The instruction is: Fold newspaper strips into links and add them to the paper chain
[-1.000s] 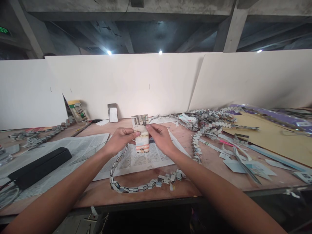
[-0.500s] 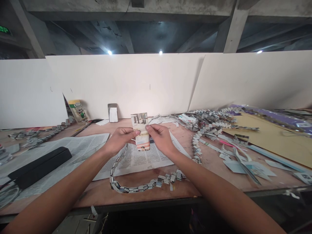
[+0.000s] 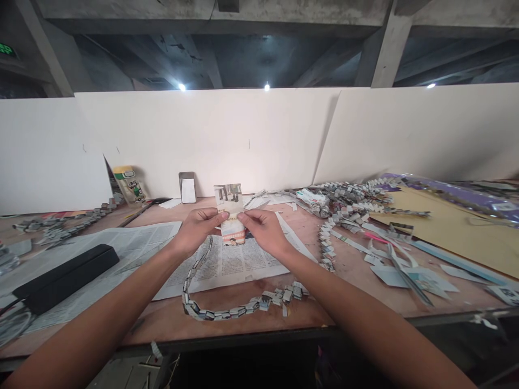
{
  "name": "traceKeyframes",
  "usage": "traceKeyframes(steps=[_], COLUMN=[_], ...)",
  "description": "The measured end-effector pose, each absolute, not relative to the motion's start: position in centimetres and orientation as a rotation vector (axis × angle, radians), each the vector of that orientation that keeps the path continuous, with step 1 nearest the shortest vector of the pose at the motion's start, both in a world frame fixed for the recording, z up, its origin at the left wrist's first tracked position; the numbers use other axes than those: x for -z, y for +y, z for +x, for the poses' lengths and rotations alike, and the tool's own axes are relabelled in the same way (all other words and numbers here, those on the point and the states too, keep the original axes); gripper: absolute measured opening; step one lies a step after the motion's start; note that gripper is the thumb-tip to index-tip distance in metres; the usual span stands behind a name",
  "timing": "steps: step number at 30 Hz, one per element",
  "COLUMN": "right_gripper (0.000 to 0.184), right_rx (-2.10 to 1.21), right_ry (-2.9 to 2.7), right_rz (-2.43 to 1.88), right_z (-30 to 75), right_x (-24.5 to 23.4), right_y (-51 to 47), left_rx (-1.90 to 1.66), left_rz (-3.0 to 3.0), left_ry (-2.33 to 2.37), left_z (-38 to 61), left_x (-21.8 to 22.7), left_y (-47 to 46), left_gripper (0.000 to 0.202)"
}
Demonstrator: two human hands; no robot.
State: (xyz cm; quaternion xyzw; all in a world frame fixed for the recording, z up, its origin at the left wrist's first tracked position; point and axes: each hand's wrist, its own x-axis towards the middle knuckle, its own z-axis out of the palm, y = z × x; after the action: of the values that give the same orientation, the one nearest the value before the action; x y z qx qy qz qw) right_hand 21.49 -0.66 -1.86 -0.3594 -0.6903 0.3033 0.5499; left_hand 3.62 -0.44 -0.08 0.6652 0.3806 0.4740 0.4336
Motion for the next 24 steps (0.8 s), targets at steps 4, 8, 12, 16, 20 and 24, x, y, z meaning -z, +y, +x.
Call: traceKeyframes(steps=[4, 8, 12, 16, 20, 24], right_gripper=[0.029, 0.032, 0.034, 0.033, 0.032, 0.032], right_rx=[-0.642, -0.651, -0.715, -0.640, -0.675, -0.676], right_ry=[-1.607, -1.629, -1.679, -1.666, -1.698, -1.726], right_rz=[-0.869, -0.862, -0.845, -0.872, -0.863, -0.894], right_z=[21.55, 21.68, 21.74, 21.76, 21.75, 21.75], right_x=[1.90, 1.76, 1.86, 2.08, 2.04, 2.03], right_y=[-0.61, -0.66, -0.54, -0.32, -0.37, -0.43], left_rx=[-1.056, -1.037, -1.089, -1.097, -1.141, -1.183], left_rz=[1.689, 1.721, 1.726, 1.720, 1.718, 1.725], left_ry=[0.943, 0.986, 1.011, 0.993, 1.013, 1.045], left_z=[3.65, 3.68, 3.58, 3.56, 3.64, 3.65], left_x=[0.30, 0.36, 0.21, 0.34, 0.49, 0.41], left_y=[-0.47, -0.50, -0.46, -0.31, -0.21, -0.17], left_gripper=[0.034, 0.034, 0.032, 0.034, 0.033, 0.033])
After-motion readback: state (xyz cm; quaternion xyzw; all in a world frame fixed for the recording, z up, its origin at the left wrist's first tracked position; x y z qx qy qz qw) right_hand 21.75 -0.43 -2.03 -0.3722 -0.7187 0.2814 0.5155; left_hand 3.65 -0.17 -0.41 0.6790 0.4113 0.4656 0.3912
